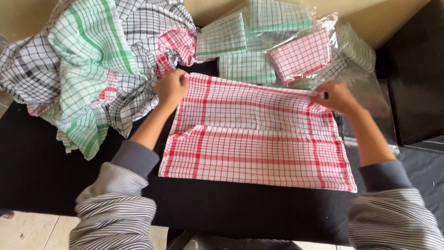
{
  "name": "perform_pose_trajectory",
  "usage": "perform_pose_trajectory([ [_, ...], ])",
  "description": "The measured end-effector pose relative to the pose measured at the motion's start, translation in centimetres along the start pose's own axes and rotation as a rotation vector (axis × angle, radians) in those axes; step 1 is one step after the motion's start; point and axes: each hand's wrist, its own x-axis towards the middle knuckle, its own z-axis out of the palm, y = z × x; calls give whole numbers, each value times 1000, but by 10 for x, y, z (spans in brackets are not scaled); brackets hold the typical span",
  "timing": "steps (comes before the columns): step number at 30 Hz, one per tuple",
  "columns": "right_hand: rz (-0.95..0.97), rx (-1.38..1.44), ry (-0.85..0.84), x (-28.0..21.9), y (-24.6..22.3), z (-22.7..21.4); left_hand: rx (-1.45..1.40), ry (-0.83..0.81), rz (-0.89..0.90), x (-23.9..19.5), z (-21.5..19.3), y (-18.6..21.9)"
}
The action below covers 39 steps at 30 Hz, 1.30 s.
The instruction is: Folding checkered cloths and using an insertion board to place them into plastic bags.
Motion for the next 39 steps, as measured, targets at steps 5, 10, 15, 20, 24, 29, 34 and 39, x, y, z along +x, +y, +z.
perform_pose_trajectory([
  [5,-198,-243,62,-48,-4,-48,-395,-40,184,-56,-111,33],
  [10,-268,-598,196,-122,-5,-54,-510,-46,358,-114,-162,35],
  [15,-288,-699,186,-203,-24,-49,-464,-88,568,-177,-176,19],
  [20,-304,-716,145,-252,-41,-28,-389,-240,440,-225,-166,1],
  [24,-337,-647,189,-267,-64,-23,-338,-277,393,-244,-165,-3],
  [29,-364,-567,218,-273,-79,-29,-274,-313,433,-250,-170,-2],
  [34,-316,-558,247,-281,-68,-32,-256,-368,394,-249,-170,-6],
  [39,-286,-658,159,-291,-68,-30,-150,-434,397,-252,-167,-12],
])
